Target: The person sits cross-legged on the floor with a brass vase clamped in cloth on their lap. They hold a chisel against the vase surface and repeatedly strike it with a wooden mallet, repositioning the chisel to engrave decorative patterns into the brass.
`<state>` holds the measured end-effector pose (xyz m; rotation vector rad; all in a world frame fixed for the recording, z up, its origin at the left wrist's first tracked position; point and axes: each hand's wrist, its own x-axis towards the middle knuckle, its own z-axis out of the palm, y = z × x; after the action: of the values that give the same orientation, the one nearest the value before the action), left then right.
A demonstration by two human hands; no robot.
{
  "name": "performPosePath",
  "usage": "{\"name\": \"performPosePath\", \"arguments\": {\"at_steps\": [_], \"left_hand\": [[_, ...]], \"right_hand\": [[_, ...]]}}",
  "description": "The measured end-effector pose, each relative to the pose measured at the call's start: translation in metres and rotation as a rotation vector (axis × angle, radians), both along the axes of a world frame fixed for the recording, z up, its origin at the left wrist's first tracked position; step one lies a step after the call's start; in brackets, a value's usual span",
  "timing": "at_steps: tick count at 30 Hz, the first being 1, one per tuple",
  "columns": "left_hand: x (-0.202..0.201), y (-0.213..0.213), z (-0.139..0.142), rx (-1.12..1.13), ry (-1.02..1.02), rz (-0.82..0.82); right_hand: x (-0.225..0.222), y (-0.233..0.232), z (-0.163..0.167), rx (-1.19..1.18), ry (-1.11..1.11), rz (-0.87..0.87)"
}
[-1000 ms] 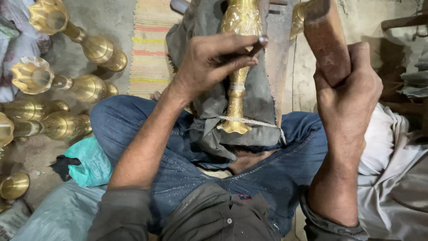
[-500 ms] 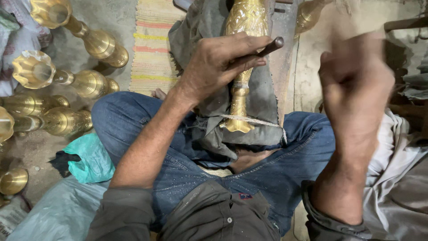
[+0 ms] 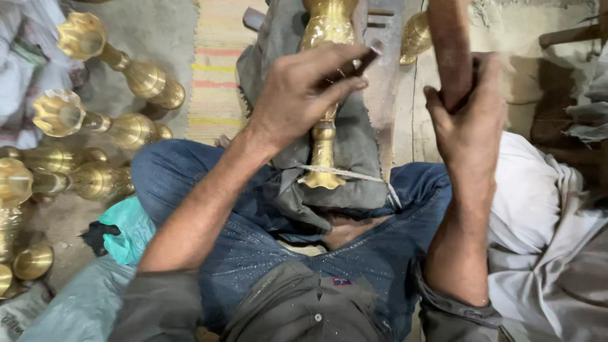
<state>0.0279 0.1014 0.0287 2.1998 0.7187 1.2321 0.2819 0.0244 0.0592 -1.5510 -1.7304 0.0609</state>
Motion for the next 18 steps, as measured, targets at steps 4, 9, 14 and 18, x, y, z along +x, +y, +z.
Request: {"name": "performPosePath", "arguments": {"at_steps": [4, 9, 14, 18], "left_hand": [[0.007, 0.008, 0.013, 0.136, 0.266, 0.01], [0.006, 0.009, 0.023, 0.221, 0.369, 0.055], [0.002, 0.004, 0.03, 0.176, 0.424, 0.067], [0.001, 0.001, 0.035, 0.179, 0.404, 0.049]], "right_hand": [[0.004, 0.01, -0.005, 0.0, 0.018, 0.09], [0.004, 0.02, 0.002, 0.079, -0.04, 0.113], [0.008, 0.032, -0.007, 0.039, 0.02, 0.05], [0.007, 0.034, -0.03, 0.034, 0.248, 0.135]]}}
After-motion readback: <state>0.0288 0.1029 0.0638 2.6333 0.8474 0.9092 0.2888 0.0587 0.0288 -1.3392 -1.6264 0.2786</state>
